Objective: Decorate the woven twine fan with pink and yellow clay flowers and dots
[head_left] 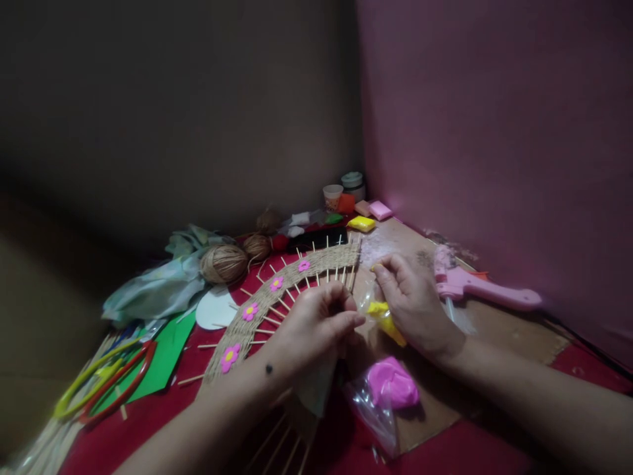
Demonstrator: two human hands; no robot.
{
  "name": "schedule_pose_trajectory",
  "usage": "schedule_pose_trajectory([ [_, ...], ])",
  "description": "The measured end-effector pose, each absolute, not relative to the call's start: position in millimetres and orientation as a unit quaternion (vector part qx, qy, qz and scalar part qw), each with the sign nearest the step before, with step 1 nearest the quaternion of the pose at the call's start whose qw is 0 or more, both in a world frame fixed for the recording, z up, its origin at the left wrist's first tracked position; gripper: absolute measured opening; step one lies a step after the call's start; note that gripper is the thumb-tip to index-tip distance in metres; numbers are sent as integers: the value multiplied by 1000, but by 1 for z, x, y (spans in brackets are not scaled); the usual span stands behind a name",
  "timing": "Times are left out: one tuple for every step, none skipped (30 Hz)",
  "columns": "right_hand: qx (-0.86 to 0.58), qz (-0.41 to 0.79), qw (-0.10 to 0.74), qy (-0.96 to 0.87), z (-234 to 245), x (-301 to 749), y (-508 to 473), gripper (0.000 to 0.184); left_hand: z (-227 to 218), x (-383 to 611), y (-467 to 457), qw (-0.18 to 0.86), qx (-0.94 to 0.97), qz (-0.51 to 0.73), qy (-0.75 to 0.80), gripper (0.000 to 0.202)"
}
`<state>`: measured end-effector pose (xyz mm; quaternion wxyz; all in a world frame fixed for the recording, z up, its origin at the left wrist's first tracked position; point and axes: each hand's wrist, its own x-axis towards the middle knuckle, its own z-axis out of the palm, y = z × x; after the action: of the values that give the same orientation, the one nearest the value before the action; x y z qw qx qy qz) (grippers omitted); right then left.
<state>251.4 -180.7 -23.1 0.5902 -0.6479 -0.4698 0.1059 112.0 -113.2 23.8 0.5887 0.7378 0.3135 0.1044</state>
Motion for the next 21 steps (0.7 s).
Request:
schedule_pose_trajectory([
  [-646,94,584,-482,-23,250,-181,16,25,111,-112,600,726,94,321,14],
  [-646,82,577,-494,-23,250,-182,15,27,111,-111,609,717,86,327,15],
  [-650,73,563,-505,-23,249,-182,15,27,110,-109,616,711,83,327,16],
  [-657,71,545,-516,-24,249,-182,15,25,110,-107,625,706,84,321,17],
  [-668,75,524,-524,-25,249,-182,15,23,110,-106,635,701,85,312,19],
  [-678,83,502,-531,-27,249,-181,16,20,109,-104,646,697,84,301,21],
  [-687,90,482,-536,-30,250,-181,16,16,109,-103,655,694,76,290,23],
  [-692,96,468,-540,-32,251,-180,17,12,110,-102,657,695,62,285,22],
  [-695,99,461,-543,-33,252,-179,18,10,110,-102,648,702,40,291,19],
  [-696,98,458,-545,-34,254,-178,19,8,110,-102,632,714,19,300,15],
  [-697,96,454,-547,-34,255,-177,19,8,110,-102,609,730,4,312,10],
  [-699,92,451,-547,-33,256,-177,19,10,109,-102,580,749,-6,319,6],
  [-699,85,452,-548,-31,257,-178,19,13,108,-102,550,772,-11,318,4],
  [-696,77,458,-547,-28,257,-179,20,16,107,-102,519,796,-13,311,5],
  [-689,69,472,-546,-25,257,-180,20,20,106,-101,491,818,-14,300,7],
  [-677,67,492,-544,-21,257,-182,20,25,105,-101,470,833,-12,291,9],
  [-661,73,515,-540,-18,256,-185,19,28,104,-100,457,841,1,288,11],
  [-643,93,540,-535,-14,255,-188,19,31,104,-99,453,842,27,291,10],
  [-624,130,561,-528,-12,254,-190,18,33,103,-99,458,836,61,297,8],
  [-605,182,577,-517,-9,252,-193,18,34,103,-98,470,825,98,297,8],
  [-586,244,588,-502,-8,251,-195,17,34,103,-97,487,813,133,289,13],
])
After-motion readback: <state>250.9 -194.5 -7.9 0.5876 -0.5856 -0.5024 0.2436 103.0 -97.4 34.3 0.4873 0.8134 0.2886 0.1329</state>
